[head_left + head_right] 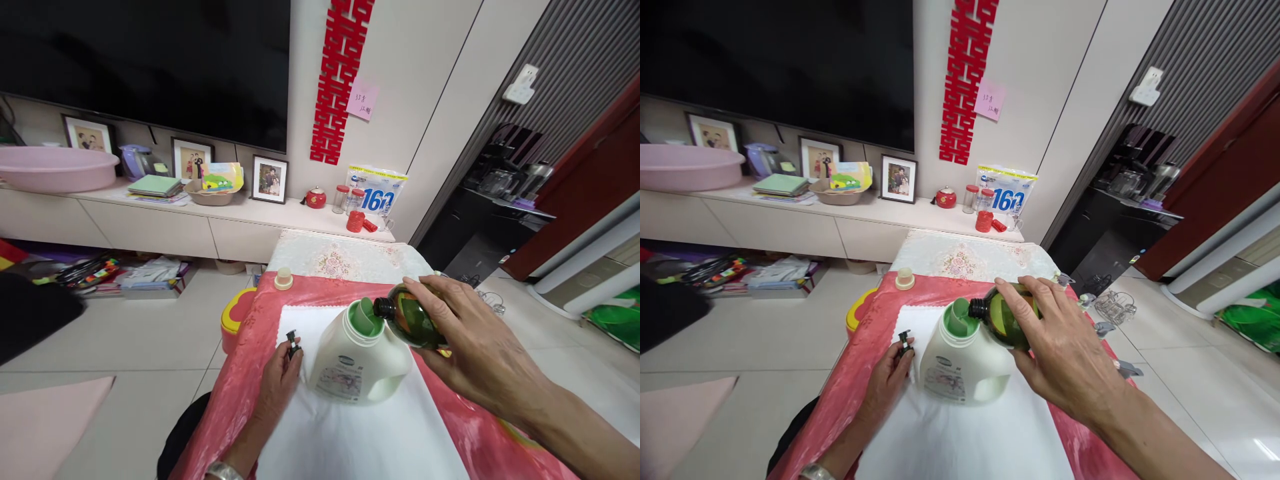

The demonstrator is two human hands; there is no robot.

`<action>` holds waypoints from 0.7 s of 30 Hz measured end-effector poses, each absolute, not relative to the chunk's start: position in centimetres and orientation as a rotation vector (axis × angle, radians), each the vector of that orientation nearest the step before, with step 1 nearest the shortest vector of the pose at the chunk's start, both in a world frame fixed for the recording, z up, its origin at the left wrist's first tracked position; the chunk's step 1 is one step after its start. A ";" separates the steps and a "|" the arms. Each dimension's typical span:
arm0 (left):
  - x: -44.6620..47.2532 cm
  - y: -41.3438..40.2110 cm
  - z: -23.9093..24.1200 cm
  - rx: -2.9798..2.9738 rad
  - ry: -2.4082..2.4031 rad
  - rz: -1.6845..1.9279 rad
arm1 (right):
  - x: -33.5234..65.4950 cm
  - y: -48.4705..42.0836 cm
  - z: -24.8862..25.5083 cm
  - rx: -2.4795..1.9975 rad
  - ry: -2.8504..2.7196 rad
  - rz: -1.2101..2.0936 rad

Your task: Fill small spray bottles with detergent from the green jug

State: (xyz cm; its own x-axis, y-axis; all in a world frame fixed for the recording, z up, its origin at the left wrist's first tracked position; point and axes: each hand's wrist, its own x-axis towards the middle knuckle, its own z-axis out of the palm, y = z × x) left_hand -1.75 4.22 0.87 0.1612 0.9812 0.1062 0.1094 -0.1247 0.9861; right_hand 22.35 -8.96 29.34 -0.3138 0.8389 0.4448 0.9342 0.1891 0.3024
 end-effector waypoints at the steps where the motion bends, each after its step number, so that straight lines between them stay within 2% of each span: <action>1: -1.8 4.2 0.8 1.453 1.121 1.120 | 22.4 -9.0 29.3 -1.721 -2.277 -0.791; 21: -1.8 4.2 1.3 1.433 1.133 1.063 | 22.5 -9.2 29.3 -1.775 -2.298 -0.777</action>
